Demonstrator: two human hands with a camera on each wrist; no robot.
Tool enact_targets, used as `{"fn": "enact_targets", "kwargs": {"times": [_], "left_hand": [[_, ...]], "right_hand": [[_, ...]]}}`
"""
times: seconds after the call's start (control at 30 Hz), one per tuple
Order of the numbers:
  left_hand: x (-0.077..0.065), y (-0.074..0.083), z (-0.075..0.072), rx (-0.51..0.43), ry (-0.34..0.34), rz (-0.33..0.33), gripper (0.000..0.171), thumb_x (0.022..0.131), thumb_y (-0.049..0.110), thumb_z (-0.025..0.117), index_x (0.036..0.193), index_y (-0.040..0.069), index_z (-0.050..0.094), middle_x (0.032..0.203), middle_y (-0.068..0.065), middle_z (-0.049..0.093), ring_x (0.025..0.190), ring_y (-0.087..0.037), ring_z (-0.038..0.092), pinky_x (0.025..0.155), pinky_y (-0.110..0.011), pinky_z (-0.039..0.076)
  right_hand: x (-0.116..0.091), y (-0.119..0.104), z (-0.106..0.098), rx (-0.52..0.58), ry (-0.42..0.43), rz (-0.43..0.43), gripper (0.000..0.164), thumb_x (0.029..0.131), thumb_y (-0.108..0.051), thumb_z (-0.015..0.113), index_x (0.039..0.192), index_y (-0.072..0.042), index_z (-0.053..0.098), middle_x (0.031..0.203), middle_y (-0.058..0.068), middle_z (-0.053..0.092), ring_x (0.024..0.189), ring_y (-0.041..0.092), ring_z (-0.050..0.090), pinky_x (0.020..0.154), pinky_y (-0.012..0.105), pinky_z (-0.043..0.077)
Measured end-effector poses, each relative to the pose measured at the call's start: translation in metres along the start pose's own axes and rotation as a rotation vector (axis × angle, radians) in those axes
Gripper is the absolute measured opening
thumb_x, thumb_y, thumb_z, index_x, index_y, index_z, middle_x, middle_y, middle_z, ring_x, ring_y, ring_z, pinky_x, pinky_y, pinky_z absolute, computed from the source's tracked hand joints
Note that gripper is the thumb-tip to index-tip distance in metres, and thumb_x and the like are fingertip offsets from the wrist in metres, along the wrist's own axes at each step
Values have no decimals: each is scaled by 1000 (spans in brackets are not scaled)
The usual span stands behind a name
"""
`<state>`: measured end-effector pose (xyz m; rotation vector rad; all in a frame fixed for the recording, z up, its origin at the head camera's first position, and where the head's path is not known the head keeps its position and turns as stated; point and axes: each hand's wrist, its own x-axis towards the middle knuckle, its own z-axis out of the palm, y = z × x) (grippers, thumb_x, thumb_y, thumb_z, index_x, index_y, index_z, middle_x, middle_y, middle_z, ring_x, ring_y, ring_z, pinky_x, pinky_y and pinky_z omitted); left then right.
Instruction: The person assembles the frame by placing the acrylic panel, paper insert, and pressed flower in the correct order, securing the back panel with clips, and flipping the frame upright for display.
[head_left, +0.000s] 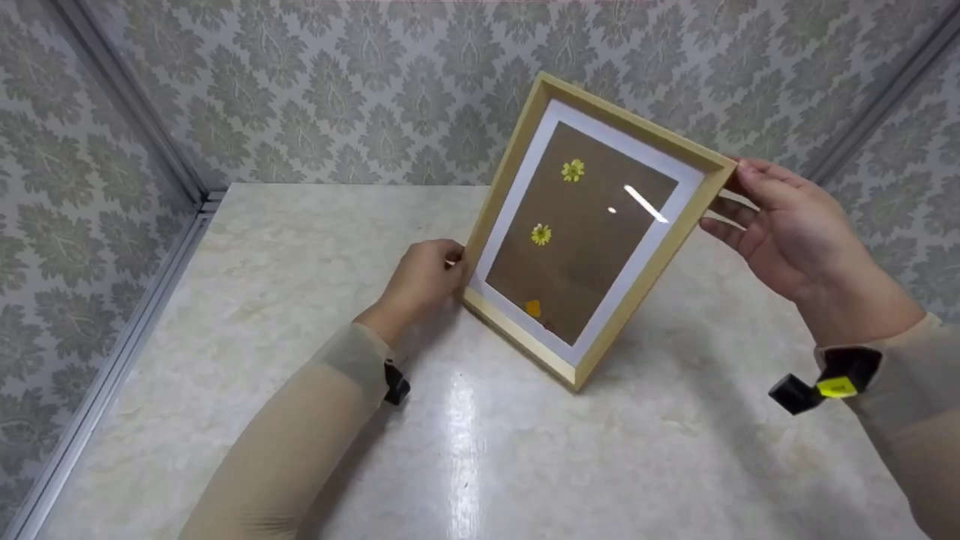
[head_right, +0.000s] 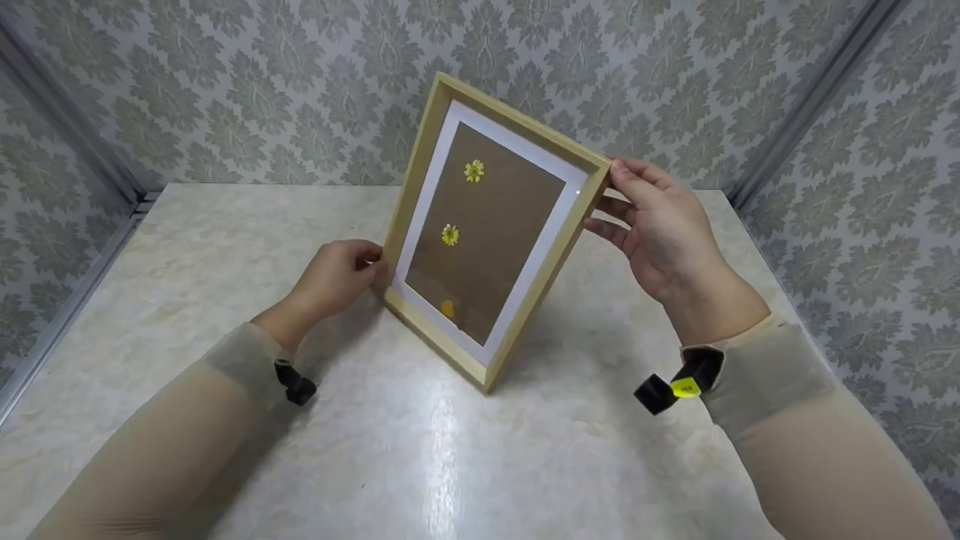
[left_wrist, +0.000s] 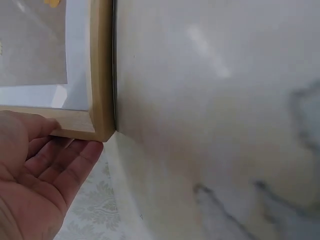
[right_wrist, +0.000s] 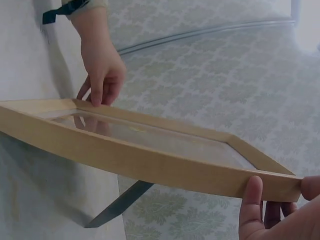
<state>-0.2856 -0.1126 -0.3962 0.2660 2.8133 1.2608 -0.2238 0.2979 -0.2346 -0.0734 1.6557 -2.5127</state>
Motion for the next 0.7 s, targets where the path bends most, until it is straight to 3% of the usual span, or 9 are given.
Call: {"fn": "enact_targets", "kwargs": {"times": [0.2, 0.33, 0.5, 0.7], "left_hand": [[-22, 3, 0, -143, 7, -40, 33, 111, 11, 67, 142, 0, 74, 143, -18, 77, 129, -31, 76, 106, -43, 67], [-35, 4, 2, -258, -33, -63, 46, 109, 7, 68, 155, 4, 65, 144, -20, 74, 129, -33, 76, 99, -41, 69], [-48, 3, 8, -361, -92, -62, 60, 106, 5, 68, 164, 9, 55, 140, -20, 71, 124, -33, 75, 89, -38, 71], [-57, 4, 14, -405, -104, -55, 61, 106, 6, 69, 164, 12, 53, 135, -18, 69, 120, -31, 76, 88, -39, 72]], "right_hand": [[39, -8, 8, -59, 165, 20, 19, 112, -26, 69, 125, -12, 69, 121, 1, 75, 109, 22, 71, 85, 32, 63], [64, -10, 15, -81, 239, 26, 20, 113, -29, 67, 128, -15, 65, 127, 1, 68, 110, 22, 67, 80, 31, 60], [87, -9, 23, -144, 281, 18, 24, 115, -32, 63, 133, -18, 71, 133, 2, 61, 113, 21, 61, 76, 28, 56], [97, -8, 27, -218, 304, 22, 33, 116, -35, 61, 141, -20, 75, 138, 0, 62, 120, 20, 59, 81, 28, 55]]}}
